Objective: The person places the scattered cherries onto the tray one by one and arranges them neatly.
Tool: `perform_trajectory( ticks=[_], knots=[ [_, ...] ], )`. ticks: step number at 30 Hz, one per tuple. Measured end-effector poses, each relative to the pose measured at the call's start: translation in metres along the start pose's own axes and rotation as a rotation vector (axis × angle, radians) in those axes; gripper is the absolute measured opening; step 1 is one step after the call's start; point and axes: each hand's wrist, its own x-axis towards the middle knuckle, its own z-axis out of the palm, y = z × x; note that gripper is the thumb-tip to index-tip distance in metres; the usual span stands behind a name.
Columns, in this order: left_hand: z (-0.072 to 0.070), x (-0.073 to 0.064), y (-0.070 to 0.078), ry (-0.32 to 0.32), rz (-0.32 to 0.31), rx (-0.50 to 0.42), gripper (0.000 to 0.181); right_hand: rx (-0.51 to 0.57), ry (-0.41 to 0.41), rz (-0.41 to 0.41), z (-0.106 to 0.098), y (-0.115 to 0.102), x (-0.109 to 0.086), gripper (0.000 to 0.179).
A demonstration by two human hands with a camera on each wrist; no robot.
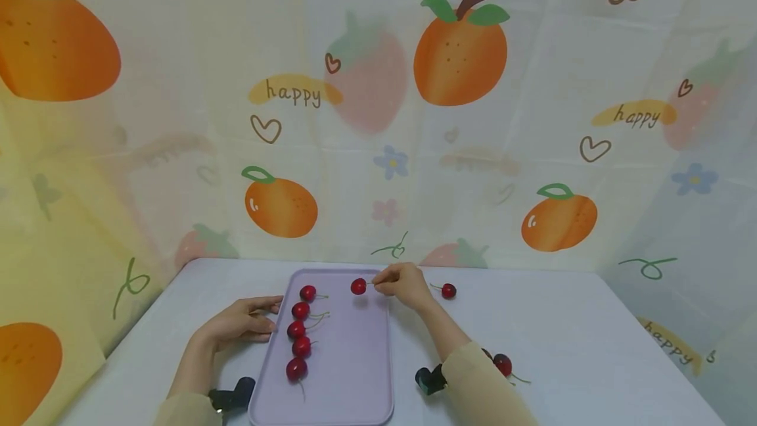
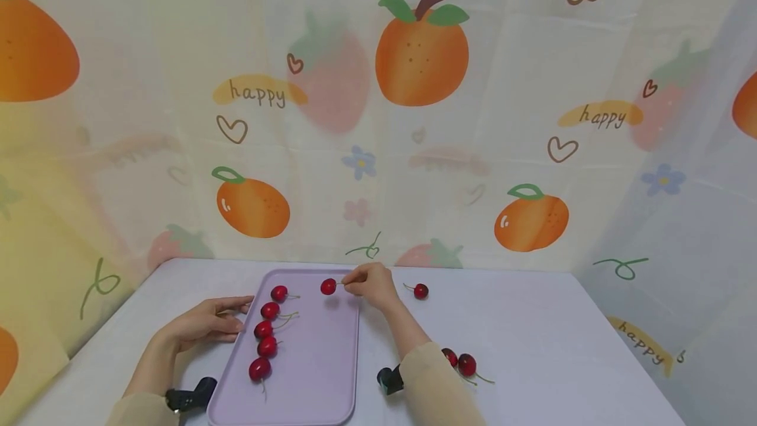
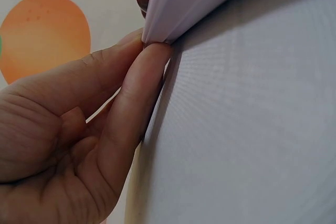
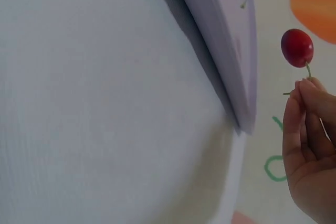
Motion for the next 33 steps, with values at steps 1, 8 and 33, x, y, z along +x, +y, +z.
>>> perform_trajectory(
  ticks=[1, 8, 33],
  knots=[
    [-0.001, 0.0, 0.0, -0.001, -0.001, 0.002, 0.072, 0.0, 0.002, 0.0, 0.002, 0.0, 0.001, 0.01],
    [0.002, 0.001, -0.002, 0.018, -0.023, 0.007, 0.072, -0.028, 0.006, -0.024, 0.016, 0.005, 0.004, 0.008],
    [0.001, 0.003, -0.004, 0.053, -0.04, 0.032, 0.072, -0.173, 0.036, -0.04, 0.04, 0.012, 0.02, 0.008]
  ],
)
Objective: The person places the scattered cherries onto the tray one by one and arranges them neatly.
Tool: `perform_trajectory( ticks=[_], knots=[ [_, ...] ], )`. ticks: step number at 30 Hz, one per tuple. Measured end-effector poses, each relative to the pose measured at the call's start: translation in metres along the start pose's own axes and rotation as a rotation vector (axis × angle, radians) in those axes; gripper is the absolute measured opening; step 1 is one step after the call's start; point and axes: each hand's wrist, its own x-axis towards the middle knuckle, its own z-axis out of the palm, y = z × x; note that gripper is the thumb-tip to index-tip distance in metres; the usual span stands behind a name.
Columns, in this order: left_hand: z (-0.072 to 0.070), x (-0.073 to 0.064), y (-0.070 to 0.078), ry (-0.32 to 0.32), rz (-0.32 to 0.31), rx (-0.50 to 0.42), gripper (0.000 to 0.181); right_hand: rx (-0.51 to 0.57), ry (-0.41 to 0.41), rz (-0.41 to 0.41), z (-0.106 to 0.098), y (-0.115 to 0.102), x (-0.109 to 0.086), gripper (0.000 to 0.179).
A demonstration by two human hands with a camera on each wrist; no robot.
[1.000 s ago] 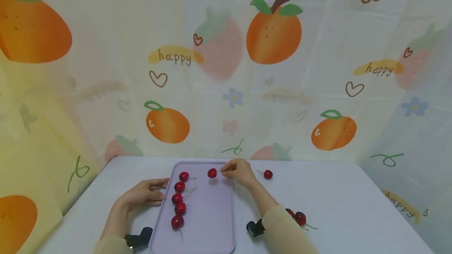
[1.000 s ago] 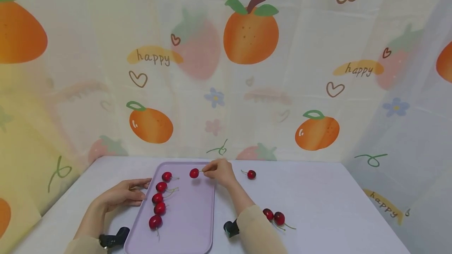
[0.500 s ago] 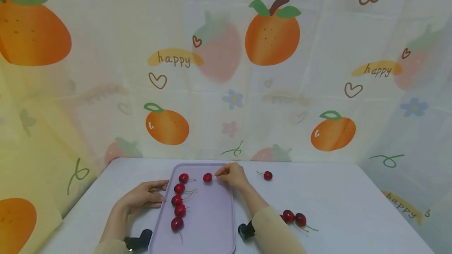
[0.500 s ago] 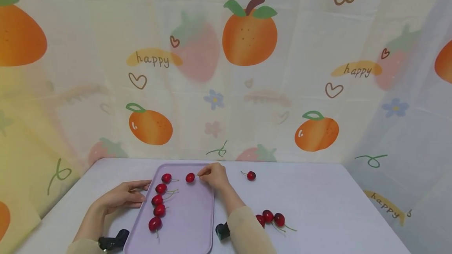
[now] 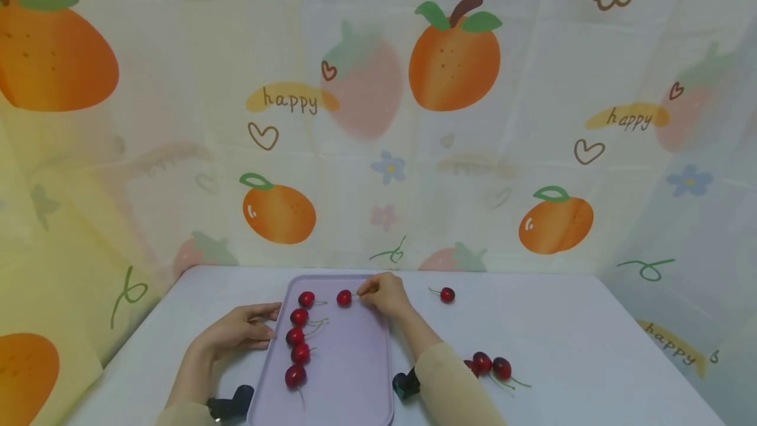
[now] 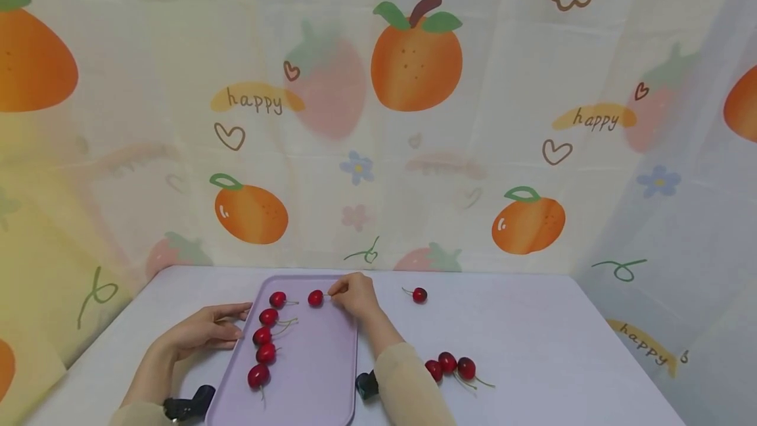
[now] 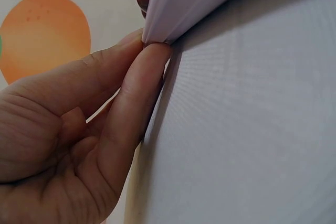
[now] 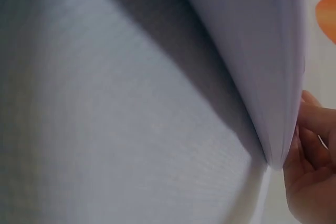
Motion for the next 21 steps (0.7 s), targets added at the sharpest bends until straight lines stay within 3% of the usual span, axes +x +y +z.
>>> perform_trajectory(
  ticks=[21],
  knots=[
    [-0.0014, 0.0007, 0.0007, -0.017, 0.012, -0.004, 0.073, 0.01, -0.016, 0.004, 0.0004, 0.0047, 0.0008, 0.009]
  ],
)
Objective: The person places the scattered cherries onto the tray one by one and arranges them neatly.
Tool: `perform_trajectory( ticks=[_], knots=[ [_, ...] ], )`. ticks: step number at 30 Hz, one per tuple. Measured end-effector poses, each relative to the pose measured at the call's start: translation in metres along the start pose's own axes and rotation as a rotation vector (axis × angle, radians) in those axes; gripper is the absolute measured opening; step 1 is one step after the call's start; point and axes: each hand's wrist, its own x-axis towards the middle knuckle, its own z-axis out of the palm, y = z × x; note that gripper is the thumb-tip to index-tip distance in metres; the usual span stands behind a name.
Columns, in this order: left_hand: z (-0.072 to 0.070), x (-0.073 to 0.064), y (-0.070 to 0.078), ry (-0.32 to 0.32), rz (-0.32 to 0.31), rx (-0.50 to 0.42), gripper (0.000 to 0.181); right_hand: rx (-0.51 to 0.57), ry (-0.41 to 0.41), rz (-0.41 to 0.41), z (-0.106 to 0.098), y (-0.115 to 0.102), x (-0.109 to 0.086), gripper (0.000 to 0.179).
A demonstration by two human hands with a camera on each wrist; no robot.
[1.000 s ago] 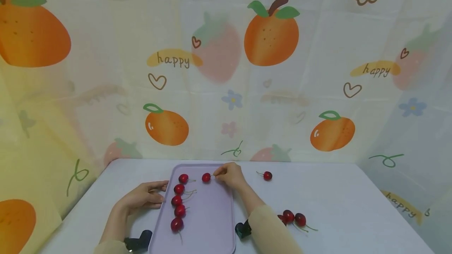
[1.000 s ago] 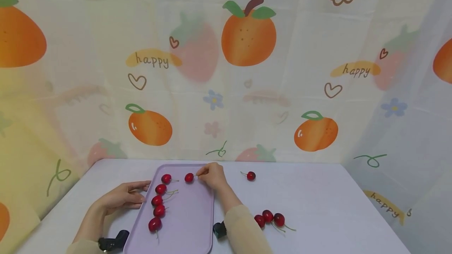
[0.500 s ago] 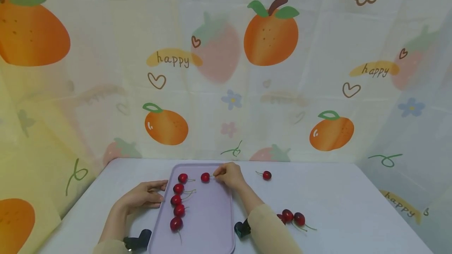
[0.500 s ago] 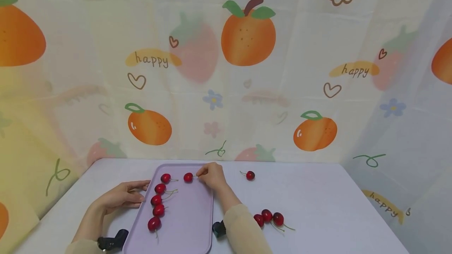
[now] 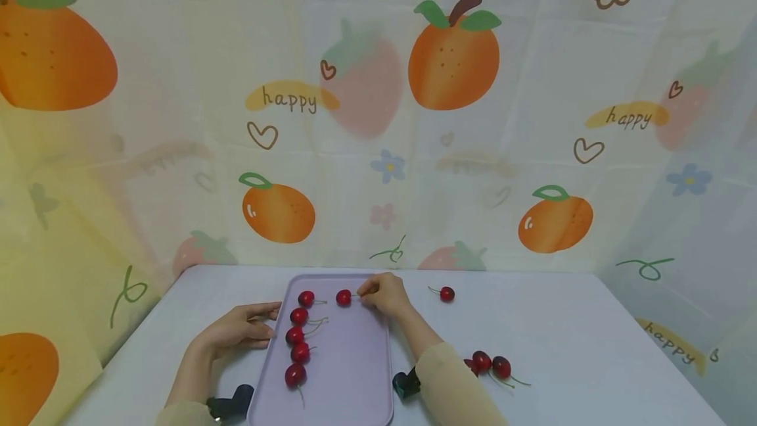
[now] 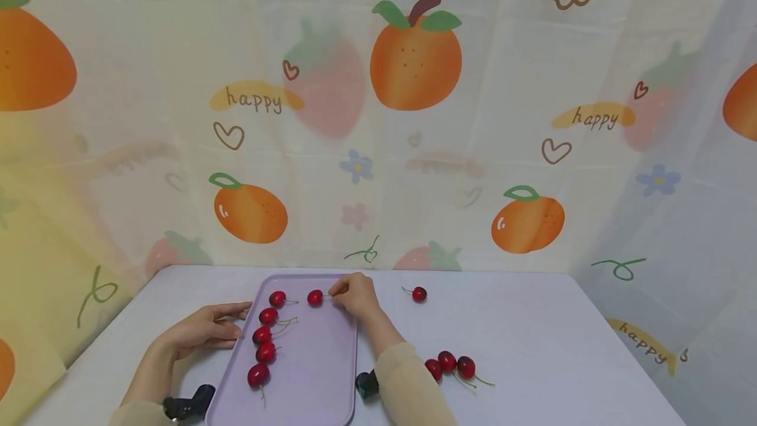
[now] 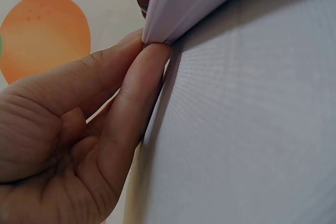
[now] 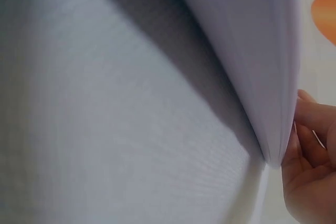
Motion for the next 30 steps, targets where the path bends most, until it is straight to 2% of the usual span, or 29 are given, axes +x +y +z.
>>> perform_trajectory(
  ticks=[7, 13, 26, 30],
  knots=[
    [0.0, -0.001, 0.001, 0.007, -0.003, 0.003, 0.072, 0.029, 0.012, -0.02, -0.005, -0.003, -0.001, 0.013],
    [0.0, -0.001, 0.001, 0.002, -0.002, 0.002, 0.071, 0.067, 0.022, 0.016, -0.02, -0.005, 0.001, 0.013],
    [0.0, 0.0, 0.0, 0.002, -0.016, -0.011, 0.073, 0.134, 0.047, 0.051, -0.08, -0.005, -0.005, 0.018],
    [0.0, 0.0, 0.0, -0.002, -0.016, -0.014, 0.074, 0.118, 0.048, 0.056, -0.101, -0.007, -0.011, 0.02]
  ],
)
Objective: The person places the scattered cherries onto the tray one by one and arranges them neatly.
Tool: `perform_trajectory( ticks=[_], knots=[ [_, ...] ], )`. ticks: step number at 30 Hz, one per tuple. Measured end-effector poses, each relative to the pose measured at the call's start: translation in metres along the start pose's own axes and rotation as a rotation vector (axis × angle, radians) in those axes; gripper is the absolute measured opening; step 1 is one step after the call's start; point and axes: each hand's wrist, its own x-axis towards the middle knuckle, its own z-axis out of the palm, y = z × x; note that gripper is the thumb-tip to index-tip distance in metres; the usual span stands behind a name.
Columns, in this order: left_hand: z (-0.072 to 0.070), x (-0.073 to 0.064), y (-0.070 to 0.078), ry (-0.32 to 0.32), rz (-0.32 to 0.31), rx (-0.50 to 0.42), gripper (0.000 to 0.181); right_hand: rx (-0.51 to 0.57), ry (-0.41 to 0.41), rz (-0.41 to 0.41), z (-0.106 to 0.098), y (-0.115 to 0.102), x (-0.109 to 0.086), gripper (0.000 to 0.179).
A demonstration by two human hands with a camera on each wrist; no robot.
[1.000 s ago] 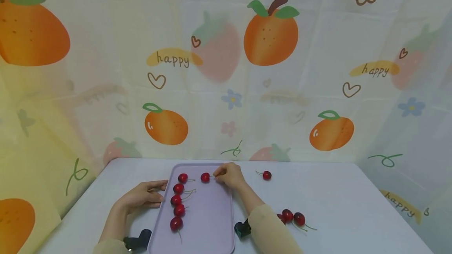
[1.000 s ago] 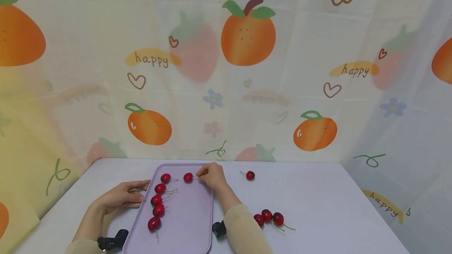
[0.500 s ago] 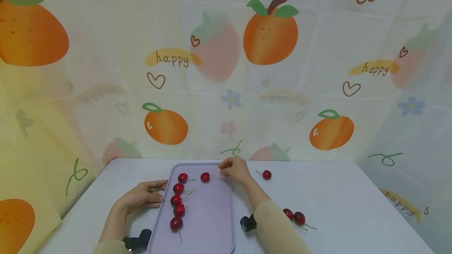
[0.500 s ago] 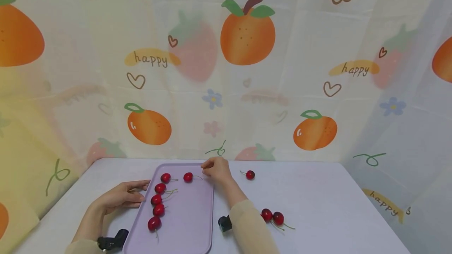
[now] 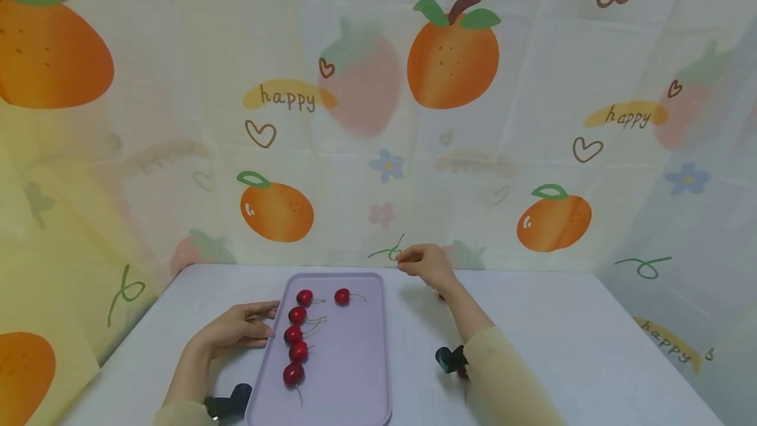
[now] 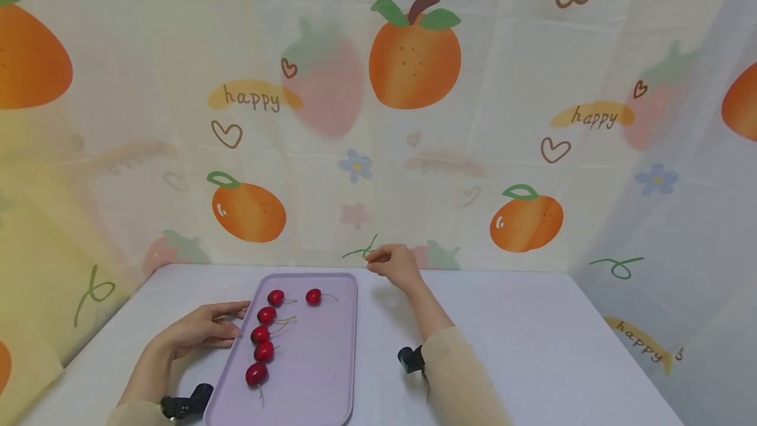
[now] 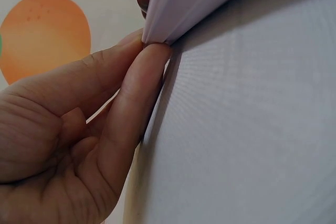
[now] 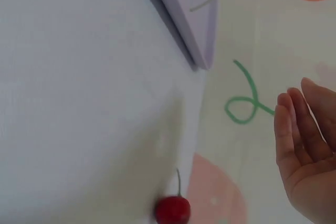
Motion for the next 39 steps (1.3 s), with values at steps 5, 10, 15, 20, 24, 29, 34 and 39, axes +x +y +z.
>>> perform_trajectory(
  ticks=[5, 10, 15, 20, 24, 29, 34, 39],
  knots=[
    [0.0, -0.001, -0.001, -0.004, 0.002, -0.002, 0.073, -0.029, 0.004, 0.004, -0.028, -0.007, -0.009, 0.023],
    [0.0, 0.0, 0.0, -0.003, -0.002, 0.001, 0.073, -0.079, 0.002, -0.019, -0.062, -0.008, -0.025, 0.024],
    [0.001, -0.002, 0.003, 0.008, -0.011, 0.013, 0.073, -0.087, -0.003, -0.035, -0.094, 0.0, -0.046, 0.025],
    [0.001, -0.003, 0.005, 0.001, -0.007, 0.009, 0.073, -0.078, 0.003, 0.016, -0.119, 0.013, -0.068, 0.03],
    [0.0, -0.001, 0.003, -0.011, 0.003, 0.0, 0.073, -0.068, -0.02, 0.049, -0.136, 0.028, -0.085, 0.035],
    [0.0, 0.0, 0.002, -0.013, 0.011, 0.001, 0.072, -0.034, -0.113, 0.084, -0.151, 0.05, -0.103, 0.039],
    [0.001, 0.0, 0.003, -0.007, 0.006, 0.009, 0.073, 0.016, -0.284, 0.102, -0.163, 0.076, -0.116, 0.041],
    [0.001, -0.001, 0.003, 0.0, 0.0, 0.015, 0.073, 0.058, -0.45, 0.173, -0.168, 0.1, -0.127, 0.038]
  ],
)
